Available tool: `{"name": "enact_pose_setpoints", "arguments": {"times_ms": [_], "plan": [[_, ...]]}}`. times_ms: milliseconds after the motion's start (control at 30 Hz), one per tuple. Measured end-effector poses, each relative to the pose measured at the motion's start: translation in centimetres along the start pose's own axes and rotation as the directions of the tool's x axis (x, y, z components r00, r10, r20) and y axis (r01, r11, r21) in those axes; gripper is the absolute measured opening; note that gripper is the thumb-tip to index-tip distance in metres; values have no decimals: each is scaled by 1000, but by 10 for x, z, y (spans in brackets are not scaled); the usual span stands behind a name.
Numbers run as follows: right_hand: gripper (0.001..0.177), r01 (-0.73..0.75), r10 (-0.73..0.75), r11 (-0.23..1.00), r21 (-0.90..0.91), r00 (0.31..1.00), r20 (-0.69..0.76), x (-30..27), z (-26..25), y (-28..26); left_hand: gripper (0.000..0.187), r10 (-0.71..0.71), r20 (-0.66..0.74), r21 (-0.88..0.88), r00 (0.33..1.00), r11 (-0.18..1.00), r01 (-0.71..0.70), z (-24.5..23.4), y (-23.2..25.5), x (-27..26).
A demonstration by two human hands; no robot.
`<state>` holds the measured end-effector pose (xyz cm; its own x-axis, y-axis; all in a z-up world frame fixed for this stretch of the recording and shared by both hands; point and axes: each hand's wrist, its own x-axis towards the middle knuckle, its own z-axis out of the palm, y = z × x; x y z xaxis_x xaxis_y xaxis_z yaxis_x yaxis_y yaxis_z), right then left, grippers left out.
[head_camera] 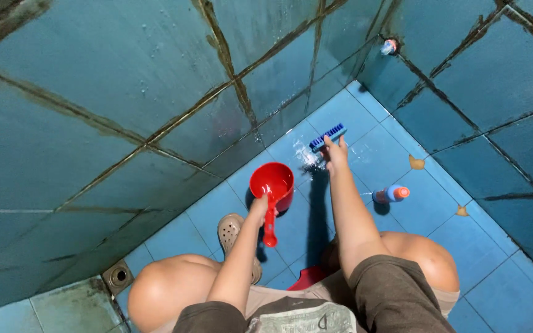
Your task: Scrubbing a tiled bathroom wall using a brush, cleaning solution, and water from a scoop.
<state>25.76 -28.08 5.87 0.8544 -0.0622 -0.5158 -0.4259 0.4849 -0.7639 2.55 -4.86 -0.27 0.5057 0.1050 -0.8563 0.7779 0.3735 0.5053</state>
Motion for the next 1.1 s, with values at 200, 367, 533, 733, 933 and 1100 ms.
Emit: {"name": "enact_pose_setpoints", "arguments": {"times_ms": [200, 367, 533, 733, 933, 1100], "plan": [[52, -84, 86, 995, 51, 996, -36, -5, -24, 42, 39, 302, 63, 300, 951, 903, -307, 7, 78, -69], [37, -86, 95, 993, 76, 989, -117, -8, -33, 54, 40, 440, 135, 507, 888, 739, -444, 49, 121, -144], [36, -167, 192, 976, 142, 963, -190, -16, -27, 48, 42, 762, 100, 753, 639, 362, -549, 77, 122, -165], [12, -258, 312, 924, 283, 935, -166, 5, -28, 78, 39, 757, 73, 829, 650, 316, -461, 99, 138, -213], [37, -469, 478, 723, 507, 870, 123, 83, -62, 173, 40, 739, 39, 863, 672, 315, -395, 104, 143, -210], [60, -105, 90, 993, -56, 972, -218, -4, -13, 110, 38, 820, 35, 743, 572, 362, -563, 80, 117, -154]]}}
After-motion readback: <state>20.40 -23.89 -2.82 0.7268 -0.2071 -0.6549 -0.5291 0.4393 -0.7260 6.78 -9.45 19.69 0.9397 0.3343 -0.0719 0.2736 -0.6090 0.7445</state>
